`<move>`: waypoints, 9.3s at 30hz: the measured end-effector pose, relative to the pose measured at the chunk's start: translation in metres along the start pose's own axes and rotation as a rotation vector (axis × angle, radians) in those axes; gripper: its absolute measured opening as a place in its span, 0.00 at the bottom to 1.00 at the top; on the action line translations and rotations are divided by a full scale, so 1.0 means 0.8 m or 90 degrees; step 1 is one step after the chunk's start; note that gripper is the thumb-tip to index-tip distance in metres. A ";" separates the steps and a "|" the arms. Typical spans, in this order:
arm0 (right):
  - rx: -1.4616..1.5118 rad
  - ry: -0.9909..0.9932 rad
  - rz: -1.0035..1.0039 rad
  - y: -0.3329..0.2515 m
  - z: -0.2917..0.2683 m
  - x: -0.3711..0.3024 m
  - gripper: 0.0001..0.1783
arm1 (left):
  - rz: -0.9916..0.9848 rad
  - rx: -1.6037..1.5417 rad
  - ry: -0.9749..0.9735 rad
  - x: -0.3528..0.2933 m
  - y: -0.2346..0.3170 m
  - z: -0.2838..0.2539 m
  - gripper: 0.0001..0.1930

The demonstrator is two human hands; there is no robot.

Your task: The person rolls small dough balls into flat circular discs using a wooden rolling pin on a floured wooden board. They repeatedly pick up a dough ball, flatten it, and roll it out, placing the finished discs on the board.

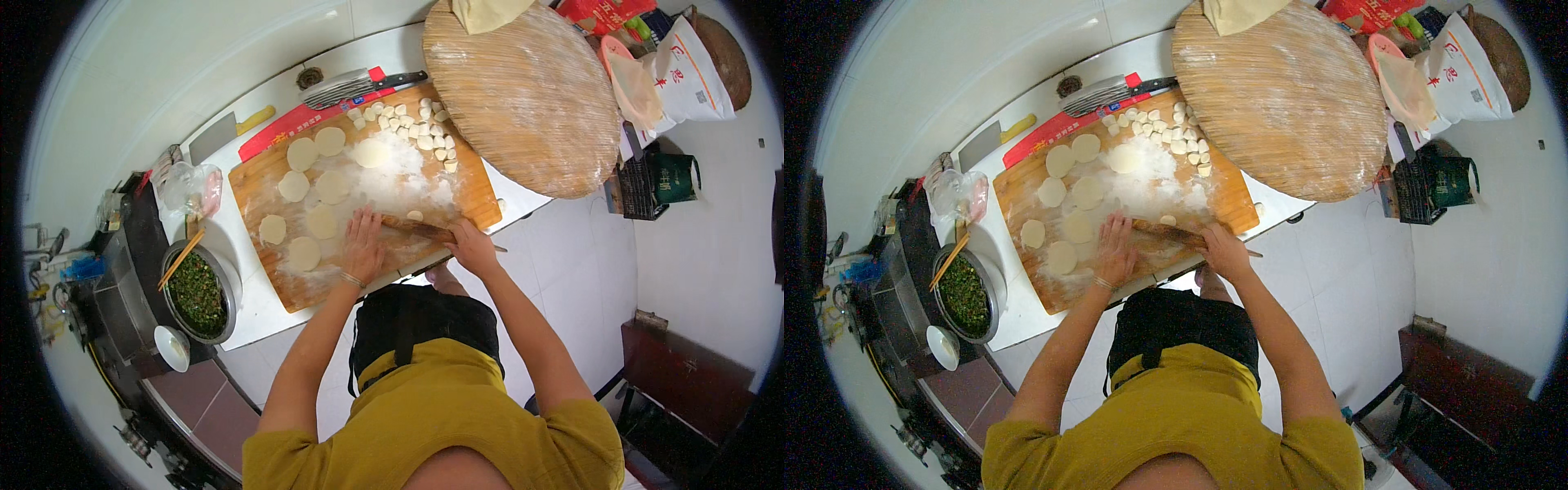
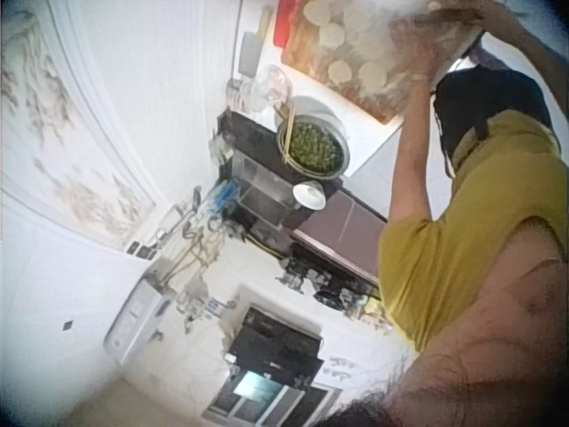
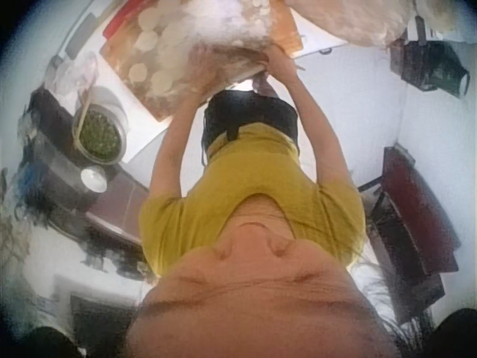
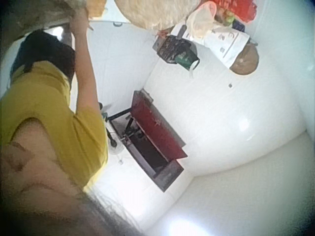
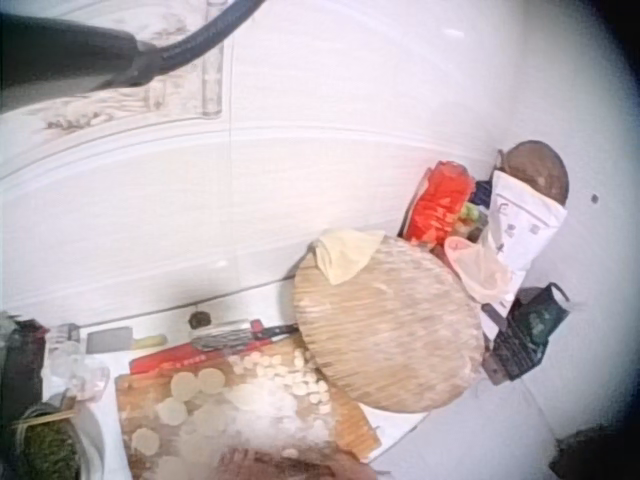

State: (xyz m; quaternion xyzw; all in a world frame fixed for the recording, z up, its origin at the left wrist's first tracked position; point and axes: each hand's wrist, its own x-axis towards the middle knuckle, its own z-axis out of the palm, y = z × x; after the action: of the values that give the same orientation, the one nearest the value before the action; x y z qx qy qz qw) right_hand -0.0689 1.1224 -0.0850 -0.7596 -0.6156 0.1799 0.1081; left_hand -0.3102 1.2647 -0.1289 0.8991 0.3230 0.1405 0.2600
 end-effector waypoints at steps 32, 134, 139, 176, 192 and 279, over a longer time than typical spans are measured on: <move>0.037 0.006 0.003 0.006 0.014 0.028 0.25 | -0.063 0.074 0.006 0.065 -0.012 0.016 0.39; -0.013 0.033 -0.065 -0.005 0.045 -0.003 0.29 | -0.073 0.077 -0.022 0.004 -0.020 -0.004 0.37; 0.056 0.088 0.006 0.003 0.011 0.010 0.20 | -0.222 0.033 0.181 0.059 0.011 -0.002 0.39; 0.049 0.114 0.025 0.031 -0.003 0.046 0.19 | -0.183 -0.041 -0.051 0.075 0.046 0.036 0.24; 0.172 0.256 0.119 0.016 0.010 -0.031 0.18 | -0.196 -0.013 -0.036 0.117 0.008 0.011 0.22; 0.207 0.201 0.084 -0.011 0.022 -0.018 0.19 | 0.021 0.085 -0.088 0.042 0.010 0.045 0.42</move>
State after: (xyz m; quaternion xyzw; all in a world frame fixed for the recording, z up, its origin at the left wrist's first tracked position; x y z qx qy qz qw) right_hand -0.0866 1.1090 -0.0957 -0.7897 -0.5029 0.1626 0.3116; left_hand -0.2653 1.2676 -0.1514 0.9272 0.2980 0.0604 0.2186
